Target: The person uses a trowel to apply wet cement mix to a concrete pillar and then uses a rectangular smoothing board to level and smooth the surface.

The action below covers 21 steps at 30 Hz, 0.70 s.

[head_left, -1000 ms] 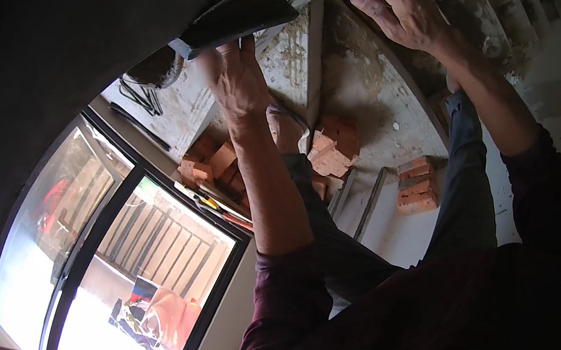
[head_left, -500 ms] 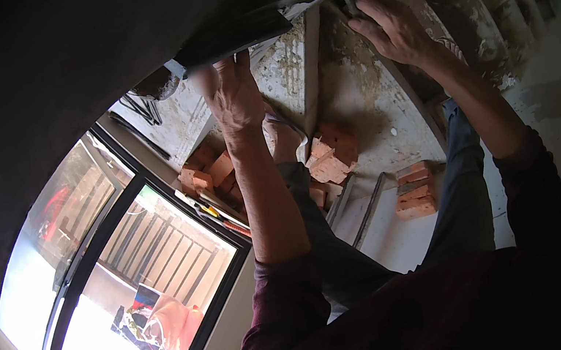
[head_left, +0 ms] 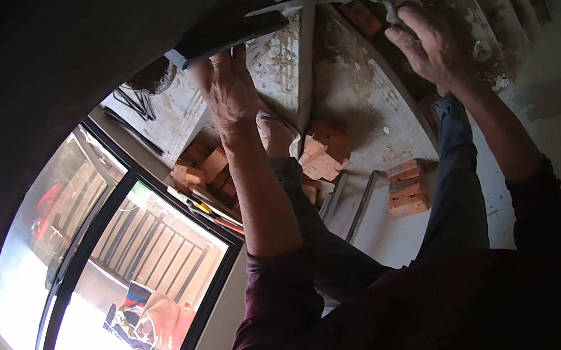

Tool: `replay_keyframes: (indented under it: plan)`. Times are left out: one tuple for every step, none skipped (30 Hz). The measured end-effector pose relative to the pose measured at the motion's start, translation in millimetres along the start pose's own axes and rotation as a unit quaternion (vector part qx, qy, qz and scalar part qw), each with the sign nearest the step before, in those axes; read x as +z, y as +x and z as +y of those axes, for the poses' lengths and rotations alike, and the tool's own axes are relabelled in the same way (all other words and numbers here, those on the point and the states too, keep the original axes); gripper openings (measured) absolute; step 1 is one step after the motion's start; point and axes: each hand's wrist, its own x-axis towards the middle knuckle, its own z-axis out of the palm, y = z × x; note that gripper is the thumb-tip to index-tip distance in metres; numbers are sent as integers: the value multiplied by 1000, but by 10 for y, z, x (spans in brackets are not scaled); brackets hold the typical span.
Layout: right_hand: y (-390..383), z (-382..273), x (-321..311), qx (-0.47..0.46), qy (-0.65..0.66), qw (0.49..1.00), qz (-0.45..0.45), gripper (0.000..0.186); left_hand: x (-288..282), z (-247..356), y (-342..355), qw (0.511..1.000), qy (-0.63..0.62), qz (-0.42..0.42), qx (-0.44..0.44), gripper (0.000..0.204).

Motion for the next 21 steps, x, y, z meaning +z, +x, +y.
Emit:
replay_keyframes:
  plan:
    - [0,-11,107,-24,-8,1000,12,31,15,-3,16,1000,-2,-10,3,42]
    - [73,-69,182,-47,-4,999,22,31,4,-8,8,1000,-3,-14,6,42]
    - [130,-93,233,-53,-13,998,24,31,15,-8,6,1000,-4,-8,6,42]
    - [192,-91,283,-60,-23,998,27,31,26,-8,9,1000,-4,-3,5,43]
    - [267,-88,324,-65,-34,997,30,30,37,-6,10,1000,-6,1,4,43]
    - [419,-53,332,-156,-108,980,54,29,45,-12,9,1000,-2,-4,6,44]
    - [449,22,325,-152,-106,981,55,28,48,-11,7,1000,1,-10,8,44]
    - [483,62,308,-150,-103,982,56,28,42,-5,10,1000,4,-14,11,45]
    - [500,79,275,-147,-100,982,56,27,40,-6,17,1000,1,-19,15,45]
    - [485,81,161,-131,-111,984,39,26,39,-10,26,1000,-3,-24,20,46]
    - [452,107,99,-137,-77,984,85,25,37,-10,20,999,-7,-31,22,46]
    - [413,101,9,-79,-33,993,85,25,38,-5,10,1000,-6,-21,19,46]
    - [358,68,-71,-21,11,996,85,25,38,1,-8,1000,-4,-11,15,46]
    - [302,63,-92,-49,18,990,129,25,56,8,-10,1000,-3,-3,12,46]
    - [261,23,-82,-50,14,993,105,25,63,14,-11,1000,0,6,5,46]
    - [223,-27,-57,-52,10,995,80,25,67,23,-14,1000,3,17,-2,45]
    - [190,-67,-23,-52,5,997,57,25,82,31,-8,1000,6,24,-10,44]
    - [189,-101,60,-26,39,999,24,24,74,30,-4,1000,7,13,-8,43]
    - [170,-146,198,-34,54,997,48,25,43,19,-11,1000,7,3,-5,43]
    - [168,-129,325,-51,48,996,51,25,21,8,1,1000,8,-7,-2,42]
    - [167,-109,434,-65,42,996,54,24,17,12,-3,1000,10,-1,-5,41]
